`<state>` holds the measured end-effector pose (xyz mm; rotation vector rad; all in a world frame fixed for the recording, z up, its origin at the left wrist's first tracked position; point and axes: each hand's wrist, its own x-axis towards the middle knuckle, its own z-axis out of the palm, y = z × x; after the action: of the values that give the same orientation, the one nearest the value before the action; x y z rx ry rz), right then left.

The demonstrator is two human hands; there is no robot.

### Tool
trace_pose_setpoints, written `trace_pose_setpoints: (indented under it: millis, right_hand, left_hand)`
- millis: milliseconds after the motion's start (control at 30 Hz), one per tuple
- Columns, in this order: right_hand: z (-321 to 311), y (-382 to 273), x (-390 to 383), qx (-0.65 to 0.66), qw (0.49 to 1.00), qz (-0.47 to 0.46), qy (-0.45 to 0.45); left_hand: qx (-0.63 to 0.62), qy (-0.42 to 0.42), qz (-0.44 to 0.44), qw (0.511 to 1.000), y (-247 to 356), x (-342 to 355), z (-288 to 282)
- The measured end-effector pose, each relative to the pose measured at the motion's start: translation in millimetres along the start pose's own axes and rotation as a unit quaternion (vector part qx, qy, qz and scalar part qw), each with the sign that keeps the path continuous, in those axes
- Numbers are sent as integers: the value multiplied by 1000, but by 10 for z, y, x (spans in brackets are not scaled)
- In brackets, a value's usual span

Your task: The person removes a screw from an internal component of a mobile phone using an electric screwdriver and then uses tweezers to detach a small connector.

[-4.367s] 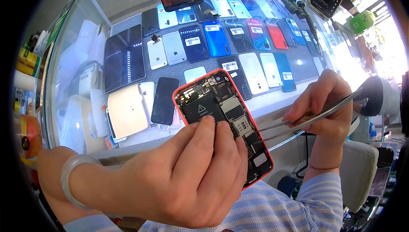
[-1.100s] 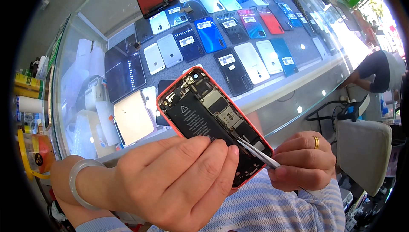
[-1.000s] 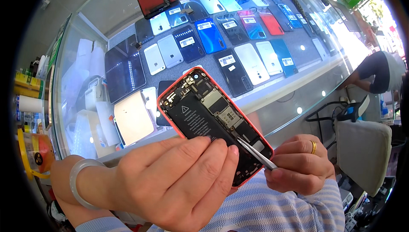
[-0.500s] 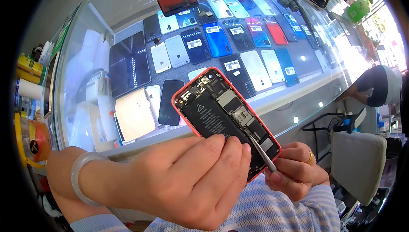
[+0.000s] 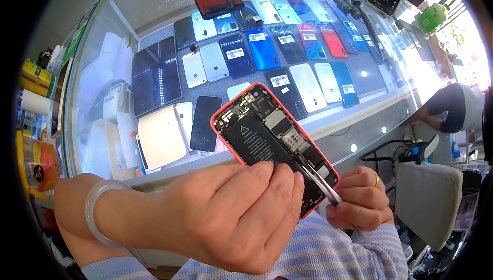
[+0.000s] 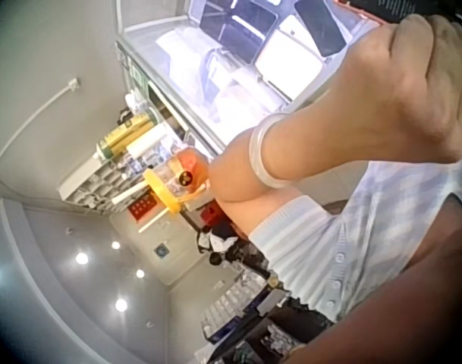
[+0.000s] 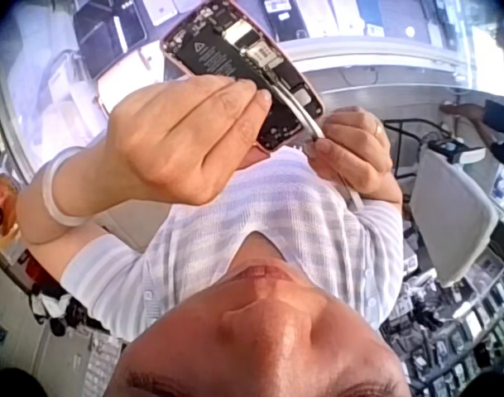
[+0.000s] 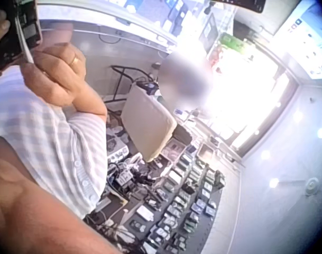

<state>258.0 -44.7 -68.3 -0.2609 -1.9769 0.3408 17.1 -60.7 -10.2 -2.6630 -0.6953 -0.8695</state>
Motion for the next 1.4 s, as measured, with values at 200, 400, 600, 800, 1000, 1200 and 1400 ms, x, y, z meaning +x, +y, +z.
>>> trace_pose_setpoints:
  millis: [200, 400, 600, 800, 1000, 1200, 1400]
  right_hand:
    - [-199, -52, 276, 26, 993, 110, 25]
    - [-124, 186, 682, -18, 978, 111, -176]
    - [-139, 246, 717, 72, 971, 137, -183]
    - [-181, 260, 661, 176, 943, 239, -150]
    - [-202, 253, 707, 185, 935, 263, -153]
    - [-230, 264, 731, 193, 928, 271, -167]
    - [-287, 306, 754, 210, 922, 261, -192]
  left_hand:
    - [12, 8, 2, 1000, 9, -15, 23]
    - [11, -3, 13, 1000, -11, -8, 3]
    - [9, 5, 15, 1000, -14, -15, 6]
    - [-4, -18, -6, 1000, 3, -3, -20]
    - [-72, -53, -88, 992, 5, 29, -66]
    - [-120, -70, -156, 978, 4, 78, -109]
    - [-127, -59, -123, 982, -21, 63, -68]
